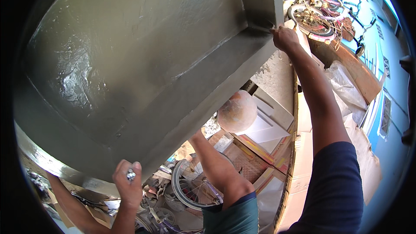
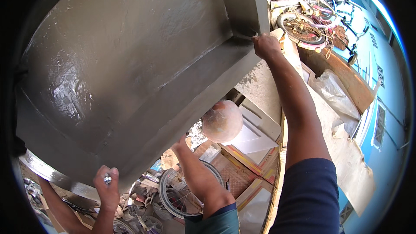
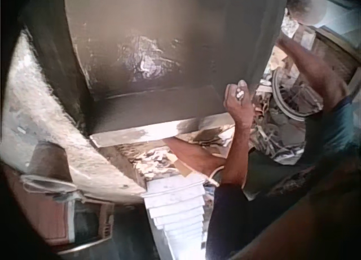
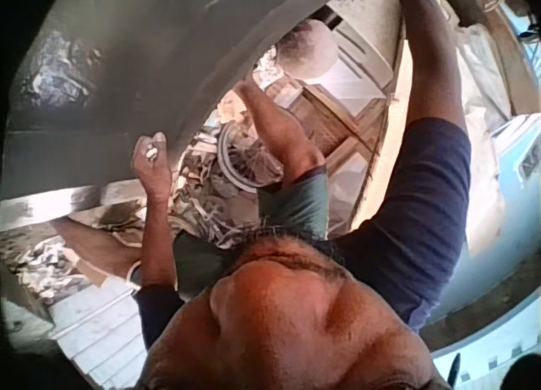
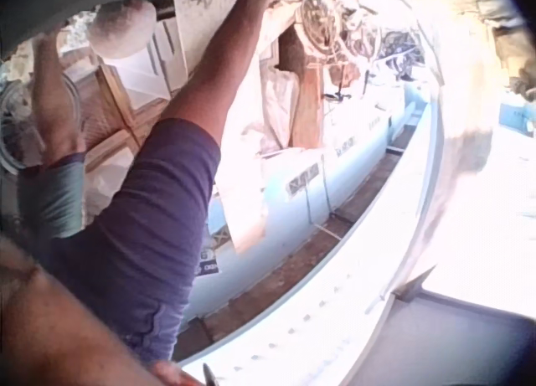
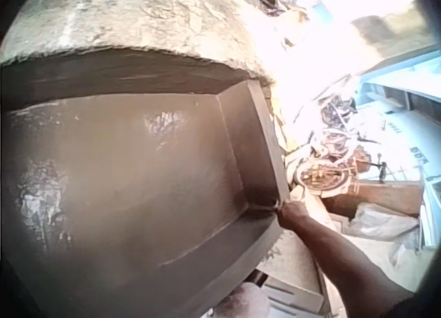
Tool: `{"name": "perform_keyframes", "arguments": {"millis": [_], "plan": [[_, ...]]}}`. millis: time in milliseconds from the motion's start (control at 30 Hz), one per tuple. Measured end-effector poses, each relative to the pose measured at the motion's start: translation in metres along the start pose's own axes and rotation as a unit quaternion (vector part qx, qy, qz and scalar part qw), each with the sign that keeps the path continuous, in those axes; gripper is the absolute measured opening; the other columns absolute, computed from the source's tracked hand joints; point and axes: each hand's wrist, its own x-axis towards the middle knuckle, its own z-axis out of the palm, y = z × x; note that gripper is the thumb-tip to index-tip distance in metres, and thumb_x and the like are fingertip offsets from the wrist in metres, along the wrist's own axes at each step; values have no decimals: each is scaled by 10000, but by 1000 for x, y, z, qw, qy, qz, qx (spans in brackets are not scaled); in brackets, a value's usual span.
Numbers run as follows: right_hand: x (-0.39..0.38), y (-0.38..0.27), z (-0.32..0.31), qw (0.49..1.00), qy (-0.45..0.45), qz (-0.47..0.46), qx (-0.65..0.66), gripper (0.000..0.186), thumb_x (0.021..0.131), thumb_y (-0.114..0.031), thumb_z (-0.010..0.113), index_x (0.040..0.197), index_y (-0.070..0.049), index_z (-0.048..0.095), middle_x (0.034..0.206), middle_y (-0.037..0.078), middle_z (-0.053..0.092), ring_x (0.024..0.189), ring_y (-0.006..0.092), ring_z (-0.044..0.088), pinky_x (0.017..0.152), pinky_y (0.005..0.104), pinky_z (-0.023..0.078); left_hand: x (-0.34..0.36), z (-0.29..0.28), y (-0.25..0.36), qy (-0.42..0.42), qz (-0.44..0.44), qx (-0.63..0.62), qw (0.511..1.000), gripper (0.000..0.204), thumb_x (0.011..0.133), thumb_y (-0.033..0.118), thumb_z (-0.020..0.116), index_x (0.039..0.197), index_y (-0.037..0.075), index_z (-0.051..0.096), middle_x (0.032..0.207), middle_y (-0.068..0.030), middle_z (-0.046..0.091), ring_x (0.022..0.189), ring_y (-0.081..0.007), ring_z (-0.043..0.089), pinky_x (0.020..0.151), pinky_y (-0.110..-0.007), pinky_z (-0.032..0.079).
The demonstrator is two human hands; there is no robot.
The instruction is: The person uses a trowel to smooth wet concrete on a rectangular basin, repeatedly scraping and leveling the surface. The person occasionally dips the trowel into a bucket of water to clean it and continues smoothing different sections of the basin.
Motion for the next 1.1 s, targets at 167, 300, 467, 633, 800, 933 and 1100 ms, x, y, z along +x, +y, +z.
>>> {"name": "perform_keyframes", "arguments": {"millis": [167,300,467,633,800,933,1100], "plan": [[48,4,-26,997,-29,64,-7,377,1114,-293,469,1277,-194,794,1097,232,802,1015,420,791,917,557,632,16,-5,3,-16,-16,28,999,454,1058,184,701,773,-10,405,727,-83,372,685,-207,358,634,-412,322],[85,21,-75,989,117,66,58,380,1082,-319,518,1399,-288,724,1114,219,797,1039,441,773,925,577,616,18,-7,4,-36,-22,40,998,422,1039,149,703,787,-21,411,727,-130,395,659,-286,367,618,-447,324],[52,11,-70,997,18,43,67,345,1043,-258,544,1335,-261,727,1044,218,789,976,429,779,844,559,622,25,-13,3,-28,-29,26,999,423,1044,156,704,793,-18,411,732,-132,391,667,-278,363,622,-446,326],[-2,14,-30,999,-26,-10,24,325,1032,-232,534,1282,-277,736,988,197,790,938,418,786,815,546,627,31,-16,4,-13,-44,28,999,472,1081,205,684,790,5,372,728,-75,327,698,-198,316,630,-424,299],[-2,27,-27,997,-71,-4,-5,375,1086,-254,491,1356,-263,751,1049,230,786,992,411,788,870,546,629,38,-15,9,-24,-53,25,998,484,1089,212,680,786,11,361,728,-70,321,698,-187,311,625,-414,289],[42,38,-58,996,-24,87,-18,361,1115,-322,483,1370,-275,734,1063,242,779,968,432,784,846,564,627,45,-13,13,-28,-37,47,998,484,1090,207,679,783,13,359,726,-68,329,693,-182,323,624,-407,293],[37,37,-66,993,114,-16,42,383,1085,-292,531,1431,-330,692,1009,229,775,857,447,781,751,564,635,53,-19,19,-39,-73,42,996,412,1050,177,690,814,-26,419,754,-167,404,693,-325,377,656,-467,354]]}}
